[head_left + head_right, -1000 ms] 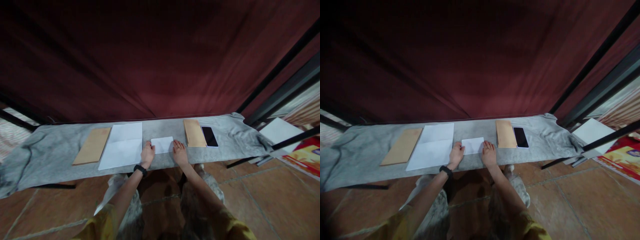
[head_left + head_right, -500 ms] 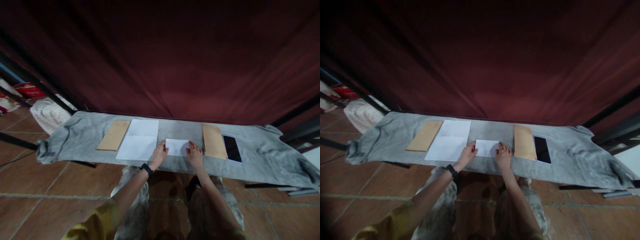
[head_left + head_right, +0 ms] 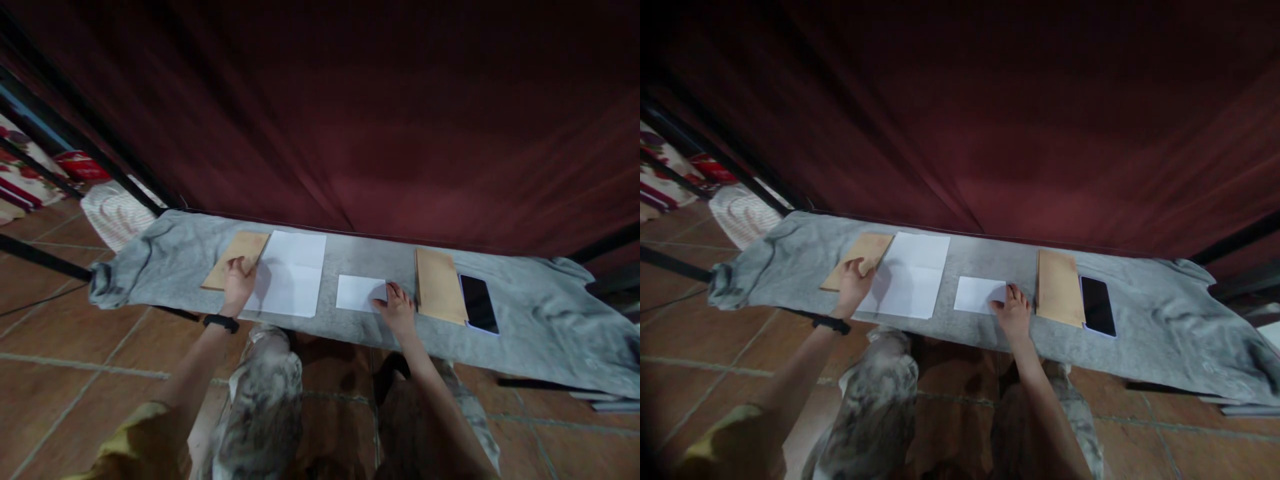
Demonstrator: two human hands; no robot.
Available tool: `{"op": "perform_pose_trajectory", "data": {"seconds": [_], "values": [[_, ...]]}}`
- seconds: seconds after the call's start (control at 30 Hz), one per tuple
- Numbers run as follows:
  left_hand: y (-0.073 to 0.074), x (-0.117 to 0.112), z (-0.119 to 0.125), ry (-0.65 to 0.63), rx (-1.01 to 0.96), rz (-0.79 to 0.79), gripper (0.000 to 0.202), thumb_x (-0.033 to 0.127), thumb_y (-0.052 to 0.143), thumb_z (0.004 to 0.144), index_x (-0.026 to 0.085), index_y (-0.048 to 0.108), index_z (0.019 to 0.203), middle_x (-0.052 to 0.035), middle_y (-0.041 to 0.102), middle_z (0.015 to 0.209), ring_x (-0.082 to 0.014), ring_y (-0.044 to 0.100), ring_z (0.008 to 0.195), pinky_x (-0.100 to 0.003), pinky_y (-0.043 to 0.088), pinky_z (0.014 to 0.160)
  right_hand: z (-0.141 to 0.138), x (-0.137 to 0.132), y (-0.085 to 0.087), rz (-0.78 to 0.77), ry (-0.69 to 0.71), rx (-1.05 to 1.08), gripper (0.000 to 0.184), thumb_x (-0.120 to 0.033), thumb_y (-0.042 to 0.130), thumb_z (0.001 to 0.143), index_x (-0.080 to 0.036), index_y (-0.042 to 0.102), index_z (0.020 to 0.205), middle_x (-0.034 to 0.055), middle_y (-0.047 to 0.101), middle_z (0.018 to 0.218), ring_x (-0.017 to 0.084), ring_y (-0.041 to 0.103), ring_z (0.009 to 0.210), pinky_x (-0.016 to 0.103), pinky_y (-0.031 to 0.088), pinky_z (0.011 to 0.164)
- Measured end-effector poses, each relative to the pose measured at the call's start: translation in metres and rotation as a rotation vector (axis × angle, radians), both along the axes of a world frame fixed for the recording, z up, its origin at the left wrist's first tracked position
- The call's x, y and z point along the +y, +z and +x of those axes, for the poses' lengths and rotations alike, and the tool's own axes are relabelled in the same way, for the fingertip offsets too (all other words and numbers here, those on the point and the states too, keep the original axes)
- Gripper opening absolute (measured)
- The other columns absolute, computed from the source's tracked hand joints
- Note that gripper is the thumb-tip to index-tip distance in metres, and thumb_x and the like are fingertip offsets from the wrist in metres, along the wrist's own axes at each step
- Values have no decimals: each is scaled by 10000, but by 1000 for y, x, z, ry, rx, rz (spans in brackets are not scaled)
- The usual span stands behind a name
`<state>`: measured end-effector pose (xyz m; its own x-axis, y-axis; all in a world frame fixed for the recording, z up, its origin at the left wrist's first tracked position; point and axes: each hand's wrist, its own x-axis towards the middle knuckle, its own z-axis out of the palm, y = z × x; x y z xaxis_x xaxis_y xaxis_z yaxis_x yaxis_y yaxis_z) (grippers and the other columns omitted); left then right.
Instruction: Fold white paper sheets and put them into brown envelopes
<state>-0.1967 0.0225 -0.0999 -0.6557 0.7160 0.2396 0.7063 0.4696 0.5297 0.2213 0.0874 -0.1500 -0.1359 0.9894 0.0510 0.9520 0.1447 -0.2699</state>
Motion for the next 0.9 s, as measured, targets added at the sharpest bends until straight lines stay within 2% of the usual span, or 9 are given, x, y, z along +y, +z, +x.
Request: {"op": "perform_pose_trajectory", "data": {"seconds": [0.07,0.13,0.23,0.33,0.47,0.63,0.77,0.9], "values": [[-5,-7,-22,127,73,-79,621,388,585,865,67,479,1386,-268,472,1435,-423,408,1388,-589,338,1125,0,0,1,-9,1,-5,533,-392,577,947,-173,529,1430,150,513,1519,320,519,1312,428,408,1036],[-10,-11,-41,207,94,-227,770,514,617,834,50,436,1421,-300,442,1464,-470,393,1389,-616,352,1093,0,1,2,-18,-1,-7,541,-398,587,940,-176,528,1430,148,515,1516,322,521,1308,427,407,1035],[-15,-13,-60,216,54,-385,891,632,633,788,40,429,1423,-308,471,1445,-464,418,1379,-568,365,1090,0,2,2,-32,-5,-1,542,-395,595,934,-182,527,1428,147,512,1516,320,516,1315,428,402,1039],[-13,-13,-69,177,26,-469,955,714,626,758,67,424,1432,-287,507,1425,-458,454,1351,-546,377,1072,0,3,4,-45,-12,13,540,-392,603,927,-190,525,1421,141,500,1522,314,503,1326,432,395,1047],[-8,-16,-73,118,56,-486,1004,768,614,740,83,401,1442,-274,539,1382,-454,499,1291,-524,415,1012,-3,5,8,-69,-57,46,525,-382,649,892,-200,545,1374,144,530,1465,313,502,1318,416,403,1034],[-5,-18,-74,82,93,-505,949,769,590,748,60,497,1372,-297,537,1346,-471,490,1295,-510,431,1005,-9,6,14,-94,-171,65,469,-375,717,835,-165,606,1240,168,571,1328,335,530,1250,411,423,993],[-2,-15,-71,103,111,-496,967,804,574,717,102,515,1379,-295,552,1340,-477,526,1261,-543,452,983,-10,7,15,-96,-186,62,446,-374,726,830,-161,605,1203,159,571,1277,329,535,1225,399,427,976],[-1,-15,-70,127,116,-501,933,785,554,727,92,553,1353,-292,569,1331,-462,565,1230,-520,477,971,-8,7,14,-93,-175,55,427,-378,717,835,-169,596,1188,151,568,1248,319,544,1203,383,432,951]]}}
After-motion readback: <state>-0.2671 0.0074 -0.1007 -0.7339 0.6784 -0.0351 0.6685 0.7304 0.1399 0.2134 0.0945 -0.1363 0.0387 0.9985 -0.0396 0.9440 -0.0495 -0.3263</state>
